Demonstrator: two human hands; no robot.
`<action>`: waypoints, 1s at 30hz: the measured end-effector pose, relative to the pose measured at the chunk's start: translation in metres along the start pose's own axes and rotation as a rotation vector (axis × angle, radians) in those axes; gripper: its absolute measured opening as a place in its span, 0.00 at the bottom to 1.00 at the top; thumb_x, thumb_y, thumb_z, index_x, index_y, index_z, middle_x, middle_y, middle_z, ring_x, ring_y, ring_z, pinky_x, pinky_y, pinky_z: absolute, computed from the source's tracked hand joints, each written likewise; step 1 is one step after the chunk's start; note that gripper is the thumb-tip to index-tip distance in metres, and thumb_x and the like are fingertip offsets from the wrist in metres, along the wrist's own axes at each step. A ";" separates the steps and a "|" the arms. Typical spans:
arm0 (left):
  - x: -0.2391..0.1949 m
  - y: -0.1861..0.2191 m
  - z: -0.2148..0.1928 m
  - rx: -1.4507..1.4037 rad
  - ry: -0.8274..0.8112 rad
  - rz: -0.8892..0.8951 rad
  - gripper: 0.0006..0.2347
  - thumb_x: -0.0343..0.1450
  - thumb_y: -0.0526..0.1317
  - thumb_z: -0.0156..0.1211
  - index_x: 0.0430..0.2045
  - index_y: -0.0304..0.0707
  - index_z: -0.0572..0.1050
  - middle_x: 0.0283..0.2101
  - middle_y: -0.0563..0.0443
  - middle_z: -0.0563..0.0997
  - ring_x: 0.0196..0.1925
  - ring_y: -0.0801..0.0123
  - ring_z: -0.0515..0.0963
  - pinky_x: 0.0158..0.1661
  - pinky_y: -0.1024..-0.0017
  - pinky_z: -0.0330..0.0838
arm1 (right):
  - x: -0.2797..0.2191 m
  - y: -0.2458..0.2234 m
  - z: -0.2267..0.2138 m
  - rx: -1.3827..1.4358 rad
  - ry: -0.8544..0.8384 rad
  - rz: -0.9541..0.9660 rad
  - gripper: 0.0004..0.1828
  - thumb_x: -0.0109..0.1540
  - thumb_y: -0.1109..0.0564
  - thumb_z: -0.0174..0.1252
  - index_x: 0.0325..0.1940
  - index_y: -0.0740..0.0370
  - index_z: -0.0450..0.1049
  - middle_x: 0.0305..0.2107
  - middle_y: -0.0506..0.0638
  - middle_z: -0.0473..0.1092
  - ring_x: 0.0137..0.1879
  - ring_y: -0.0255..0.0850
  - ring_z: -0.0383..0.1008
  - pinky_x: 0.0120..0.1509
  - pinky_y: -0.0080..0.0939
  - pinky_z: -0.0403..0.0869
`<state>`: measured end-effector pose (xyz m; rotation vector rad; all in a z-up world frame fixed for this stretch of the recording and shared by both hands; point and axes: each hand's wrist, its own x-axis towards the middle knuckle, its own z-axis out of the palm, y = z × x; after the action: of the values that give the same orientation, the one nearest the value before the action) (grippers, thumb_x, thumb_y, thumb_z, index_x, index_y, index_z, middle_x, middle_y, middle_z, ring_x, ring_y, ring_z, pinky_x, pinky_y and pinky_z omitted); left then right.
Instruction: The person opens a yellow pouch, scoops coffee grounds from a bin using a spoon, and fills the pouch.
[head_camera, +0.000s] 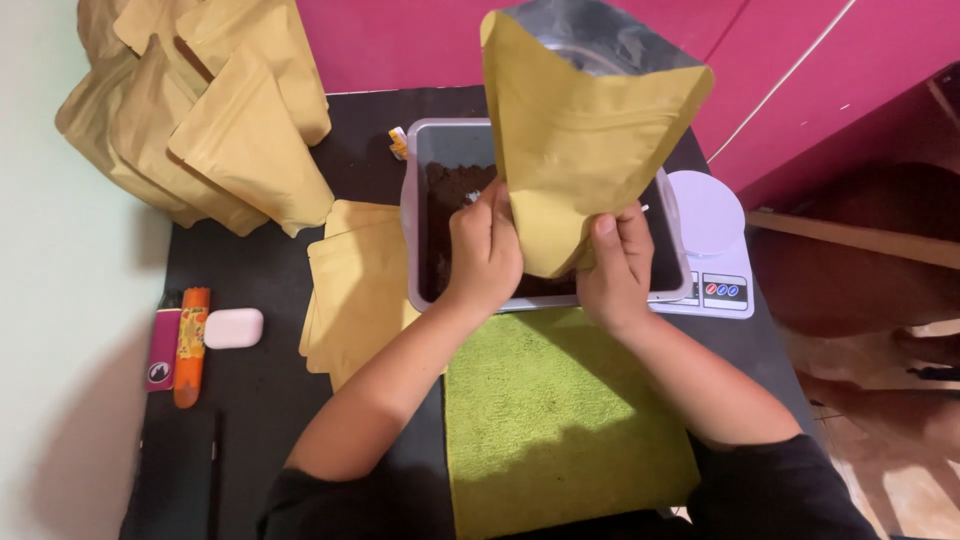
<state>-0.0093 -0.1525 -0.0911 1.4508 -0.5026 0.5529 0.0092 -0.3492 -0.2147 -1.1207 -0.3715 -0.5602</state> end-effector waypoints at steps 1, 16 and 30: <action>0.003 -0.001 -0.004 0.000 0.001 -0.001 0.17 0.81 0.37 0.37 0.32 0.28 0.76 0.18 0.45 0.76 0.21 0.64 0.78 0.26 0.69 0.74 | 0.009 -0.025 0.025 0.000 0.000 0.002 0.13 0.73 0.54 0.46 0.55 0.66 0.64 0.41 0.64 0.74 0.46 0.51 0.81 0.51 0.53 0.81; -0.014 -0.007 -0.004 0.344 -0.044 0.242 0.09 0.73 0.31 0.51 0.23 0.31 0.76 0.22 0.40 0.81 0.25 0.46 0.83 0.28 0.61 0.76 | 0.021 -0.095 0.058 -0.373 -0.111 -0.053 0.08 0.72 0.61 0.48 0.45 0.67 0.72 0.35 0.57 0.73 0.47 0.47 0.79 0.48 0.48 0.78; -0.202 0.052 -0.016 0.383 -0.082 -0.169 0.14 0.80 0.40 0.48 0.23 0.39 0.74 0.22 0.40 0.79 0.24 0.57 0.81 0.27 0.67 0.72 | -0.131 -0.171 0.004 -0.410 -0.245 0.354 0.03 0.68 0.63 0.58 0.42 0.66 0.75 0.23 0.49 0.73 0.33 0.34 0.74 0.41 0.43 0.79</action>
<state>-0.1989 -0.1438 -0.1783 1.8681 -0.3448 0.4715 -0.1979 -0.3697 -0.1588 -1.6188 -0.2644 -0.1858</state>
